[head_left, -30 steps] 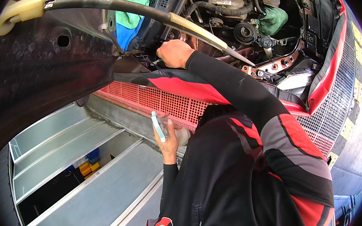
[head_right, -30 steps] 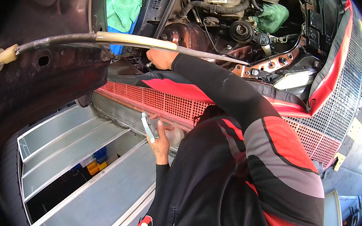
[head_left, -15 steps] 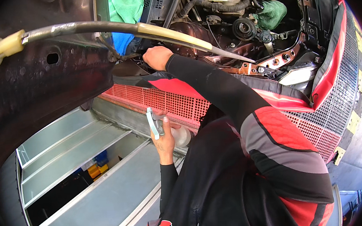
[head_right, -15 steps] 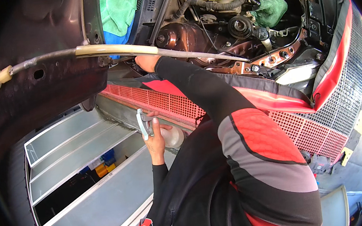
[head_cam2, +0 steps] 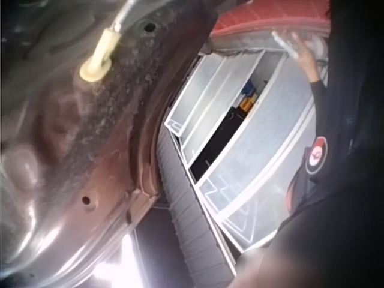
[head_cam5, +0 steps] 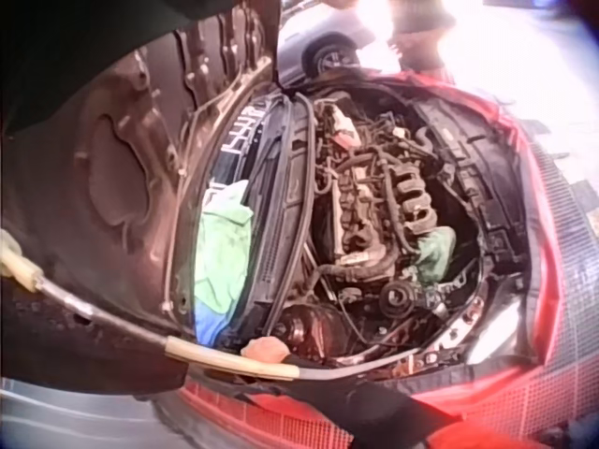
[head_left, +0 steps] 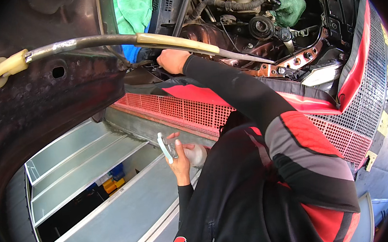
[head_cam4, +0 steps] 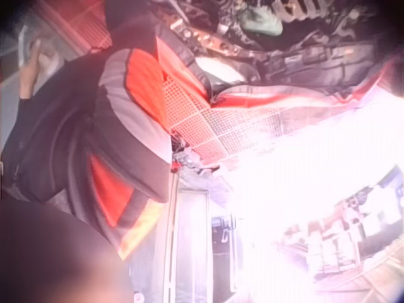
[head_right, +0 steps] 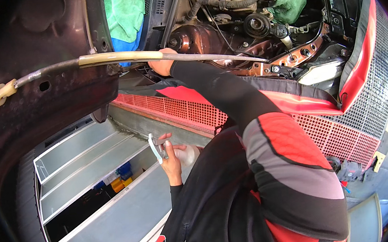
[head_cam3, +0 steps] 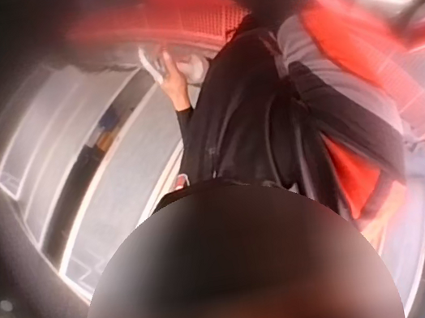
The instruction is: The person sprays a cleaning solution onto the engine bay and scrubs various components with a small brush. They repeatedly apply the solution and scrub different areas, including hoses and metal surfaces, while another person works nearby.
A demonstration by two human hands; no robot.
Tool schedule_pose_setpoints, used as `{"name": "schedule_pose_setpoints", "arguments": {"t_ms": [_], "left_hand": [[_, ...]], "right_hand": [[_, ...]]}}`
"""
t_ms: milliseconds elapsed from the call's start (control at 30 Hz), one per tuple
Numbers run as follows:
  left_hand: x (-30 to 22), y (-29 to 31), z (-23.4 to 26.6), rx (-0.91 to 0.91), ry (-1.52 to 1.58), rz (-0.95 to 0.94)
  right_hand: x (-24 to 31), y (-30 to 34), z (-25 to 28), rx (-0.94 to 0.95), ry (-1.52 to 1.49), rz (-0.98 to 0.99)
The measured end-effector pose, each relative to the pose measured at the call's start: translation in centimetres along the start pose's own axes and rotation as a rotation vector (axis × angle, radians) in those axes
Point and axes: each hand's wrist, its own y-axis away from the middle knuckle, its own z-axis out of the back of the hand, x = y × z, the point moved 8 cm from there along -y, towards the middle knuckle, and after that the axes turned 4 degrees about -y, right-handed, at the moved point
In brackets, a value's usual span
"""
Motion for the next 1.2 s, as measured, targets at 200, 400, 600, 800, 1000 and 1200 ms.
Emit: {"name": "schedule_pose_setpoints", "arguments": {"t_ms": [200,400,600,800,1000,1200], "left_hand": [[0.5,0.2,0.1,-0.008,-0.031,0.017],[-0.1,0.7,0.0,-0.006,-0.038,0.007],[-0.1,0.4,-0.3,0.013,-0.07,-0.035],[0.2,0.5,-0.3,0.015,-0.065,-0.073],[0.6,0.5,-0.4,0.018,-0.043,-0.04],[0.7,0.1,-0.9,0.055,-0.031,-0.057]], "right_hand": [[-1.0,0.2,0.9,-0.086,-0.008,0.007],[-0.3,1.7,1.6,0.001,0.239,0.053],[-0.1,2.9,2.2,0.04,0.128,0.05],[-0.2,3.4,2.2,0.03,0.15,0.096],[-1.3,3.8,2.4,0.122,0.097,0.049],[-0.6,4.4,1.6,0.232,0.121,0.133]]}}
